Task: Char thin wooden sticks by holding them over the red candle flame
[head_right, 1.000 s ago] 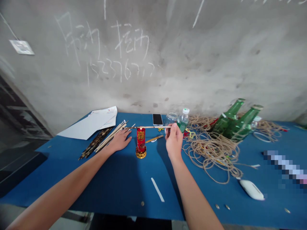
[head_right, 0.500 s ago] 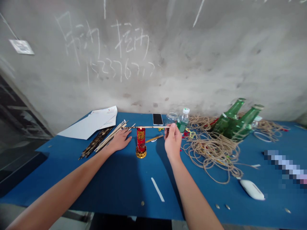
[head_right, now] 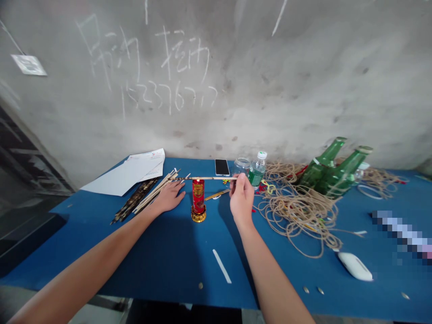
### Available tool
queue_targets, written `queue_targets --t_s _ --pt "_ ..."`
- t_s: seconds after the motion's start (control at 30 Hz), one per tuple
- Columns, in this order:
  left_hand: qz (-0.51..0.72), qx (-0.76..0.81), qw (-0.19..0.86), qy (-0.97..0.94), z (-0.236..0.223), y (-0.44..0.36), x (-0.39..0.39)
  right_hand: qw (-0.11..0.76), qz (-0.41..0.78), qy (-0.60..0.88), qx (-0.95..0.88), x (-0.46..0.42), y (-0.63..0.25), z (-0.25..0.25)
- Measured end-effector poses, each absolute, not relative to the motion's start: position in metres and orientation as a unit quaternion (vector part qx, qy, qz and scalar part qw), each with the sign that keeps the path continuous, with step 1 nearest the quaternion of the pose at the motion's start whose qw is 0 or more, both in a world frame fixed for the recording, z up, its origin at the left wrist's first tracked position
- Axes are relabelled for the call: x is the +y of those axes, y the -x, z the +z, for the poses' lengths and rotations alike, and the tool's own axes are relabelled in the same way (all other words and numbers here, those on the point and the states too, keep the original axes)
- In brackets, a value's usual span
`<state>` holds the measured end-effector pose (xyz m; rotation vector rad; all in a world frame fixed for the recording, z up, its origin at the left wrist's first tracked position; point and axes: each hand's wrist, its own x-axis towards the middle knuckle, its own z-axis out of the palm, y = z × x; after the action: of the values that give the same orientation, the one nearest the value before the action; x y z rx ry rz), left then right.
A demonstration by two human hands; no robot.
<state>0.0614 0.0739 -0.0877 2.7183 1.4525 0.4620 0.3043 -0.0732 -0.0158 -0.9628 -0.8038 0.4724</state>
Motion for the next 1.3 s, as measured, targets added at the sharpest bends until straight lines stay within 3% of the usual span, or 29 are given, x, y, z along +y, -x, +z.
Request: queue_targets --t_s 1.3 --pt "0.146 0.467 0.008 -0.872 -0.083 -0.0617 0.0704 0.777 0.237 0.444 -0.377 -0.0752 -0.2943 -0.0161"
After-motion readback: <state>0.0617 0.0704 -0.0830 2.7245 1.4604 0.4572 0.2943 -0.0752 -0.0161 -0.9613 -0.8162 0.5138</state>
